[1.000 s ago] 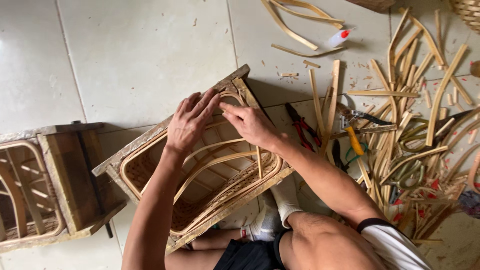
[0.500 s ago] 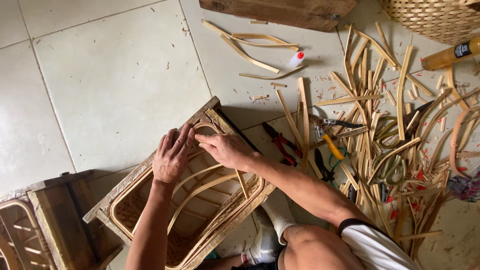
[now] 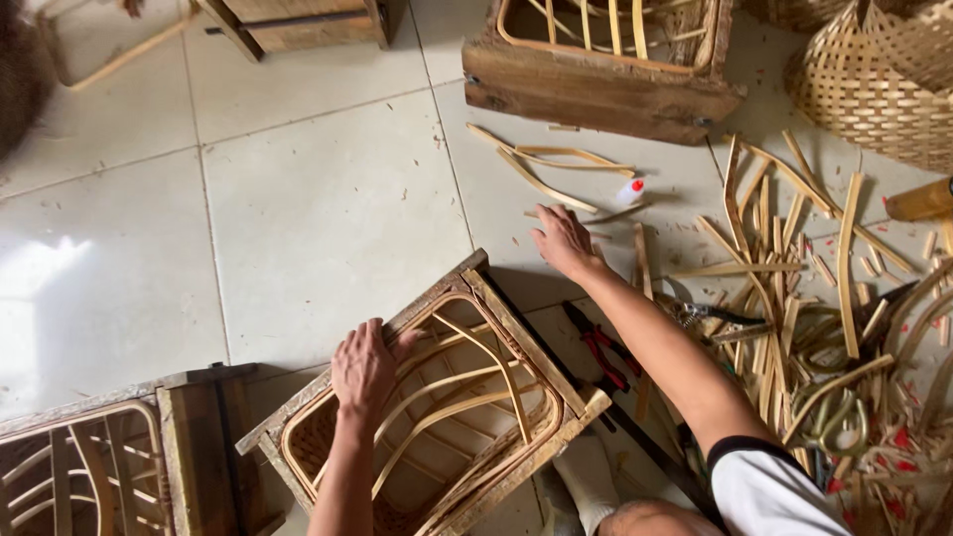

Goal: The person inserts thin wooden strips into a rectangular basket frame, bending and tapping them into place. They use a hammer to secure the strips and pliers to trim excess material, then add more strips to complete the frame.

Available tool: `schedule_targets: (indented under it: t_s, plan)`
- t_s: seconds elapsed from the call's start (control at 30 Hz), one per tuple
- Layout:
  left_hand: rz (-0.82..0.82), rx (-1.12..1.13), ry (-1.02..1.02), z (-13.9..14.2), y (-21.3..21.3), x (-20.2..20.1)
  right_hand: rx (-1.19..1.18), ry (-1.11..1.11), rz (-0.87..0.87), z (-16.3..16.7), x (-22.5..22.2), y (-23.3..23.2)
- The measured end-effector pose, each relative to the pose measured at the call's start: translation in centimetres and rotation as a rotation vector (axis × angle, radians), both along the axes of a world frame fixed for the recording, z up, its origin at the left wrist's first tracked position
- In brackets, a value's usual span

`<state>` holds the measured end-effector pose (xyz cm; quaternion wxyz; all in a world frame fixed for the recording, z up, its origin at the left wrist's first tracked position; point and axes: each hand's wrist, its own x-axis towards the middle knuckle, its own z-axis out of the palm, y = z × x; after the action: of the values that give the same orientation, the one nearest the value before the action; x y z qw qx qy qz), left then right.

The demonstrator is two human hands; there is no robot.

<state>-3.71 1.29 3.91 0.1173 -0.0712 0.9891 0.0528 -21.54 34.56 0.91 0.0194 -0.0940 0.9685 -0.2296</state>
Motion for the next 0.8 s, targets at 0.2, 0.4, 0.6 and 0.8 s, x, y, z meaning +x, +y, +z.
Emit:
schedule_targets:
  t_s: [0.2, 0.4, 0.6, 0.8]
  plan:
    - [0.001, -0.074, 0.168, -1.7, 0.2, -0.1, 0.331, -0.004, 0.006, -2.7, -0.1, 0.6]
    - [0.008, 0.000, 0.219, 0.0, 0.4, 0.1, -0.271, 0.099, 0.021, 2.4, 0.7, -2.4]
    - [-0.026, 0.151, 0.595, 3.9, 0.7, 0.9, -0.734, 0.133, 0.105, 9.9, 7.3, -2.3]
    - [0.328, 0.520, 1.002, 3.9, 0.3, 16.9, -1.036, -0.451, -0.062, 9.7, 14.5, -2.4]
